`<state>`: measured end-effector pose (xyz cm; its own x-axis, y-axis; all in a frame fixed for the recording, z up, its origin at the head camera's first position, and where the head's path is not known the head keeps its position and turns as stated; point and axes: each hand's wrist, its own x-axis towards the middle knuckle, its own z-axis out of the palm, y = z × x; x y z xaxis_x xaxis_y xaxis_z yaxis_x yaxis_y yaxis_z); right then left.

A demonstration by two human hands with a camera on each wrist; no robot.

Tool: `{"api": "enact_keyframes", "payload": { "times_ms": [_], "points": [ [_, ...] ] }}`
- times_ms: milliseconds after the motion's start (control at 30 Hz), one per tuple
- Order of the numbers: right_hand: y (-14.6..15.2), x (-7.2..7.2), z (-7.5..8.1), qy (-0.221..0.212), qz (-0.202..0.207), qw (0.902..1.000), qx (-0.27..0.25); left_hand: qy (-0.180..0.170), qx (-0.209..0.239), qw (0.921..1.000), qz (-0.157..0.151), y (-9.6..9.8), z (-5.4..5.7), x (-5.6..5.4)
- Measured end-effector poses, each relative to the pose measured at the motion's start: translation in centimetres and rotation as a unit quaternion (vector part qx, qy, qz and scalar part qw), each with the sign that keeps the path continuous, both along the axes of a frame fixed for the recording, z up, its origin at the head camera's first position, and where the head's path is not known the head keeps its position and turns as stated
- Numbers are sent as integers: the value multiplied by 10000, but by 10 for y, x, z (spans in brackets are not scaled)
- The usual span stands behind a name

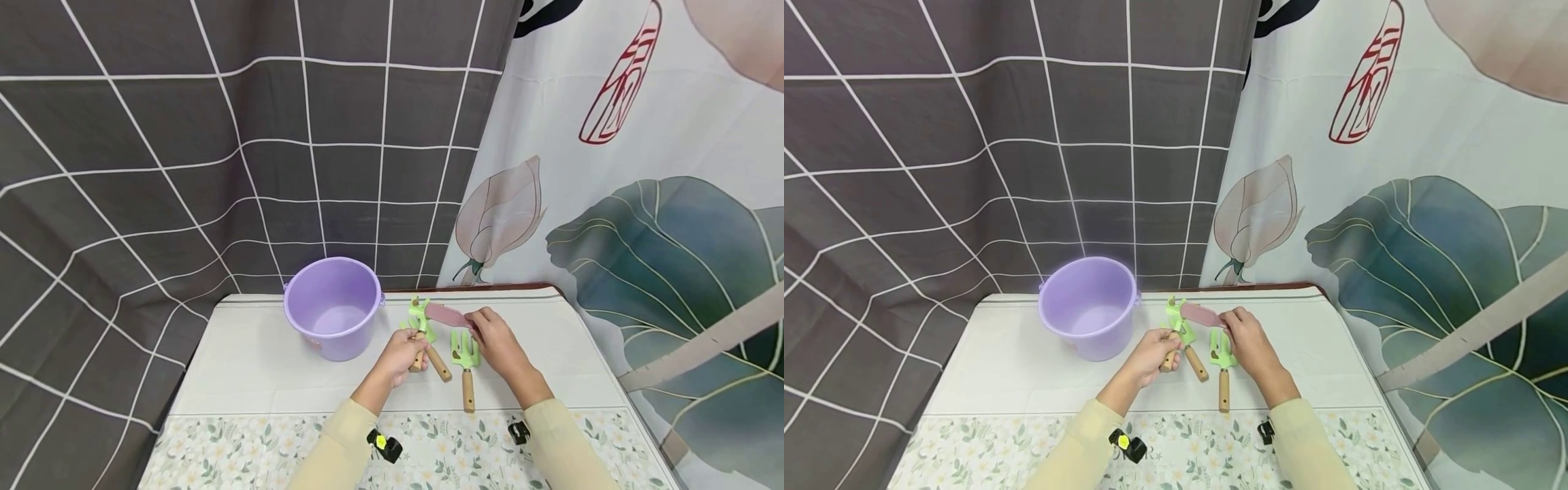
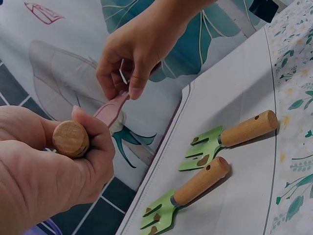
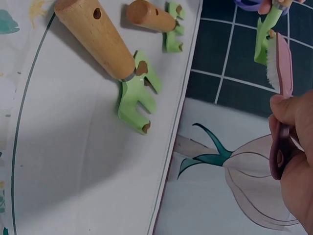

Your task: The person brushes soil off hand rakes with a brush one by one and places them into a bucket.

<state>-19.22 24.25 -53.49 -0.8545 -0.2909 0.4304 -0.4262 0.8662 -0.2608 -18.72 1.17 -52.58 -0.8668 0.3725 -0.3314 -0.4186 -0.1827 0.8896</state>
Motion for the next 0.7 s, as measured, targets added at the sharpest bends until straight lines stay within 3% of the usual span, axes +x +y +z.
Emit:
{"api": "enact_keyframes", "payload": {
  "times_ms": [567,700],
  "points": [
    [-2,0,-3,167,-139,9998,-50,-97,65,9999,26,1,-2,3],
    [-2,2,-3,10,-304,9994,-168,-110,44,9999,36,0,-3,4]
  ]
}}
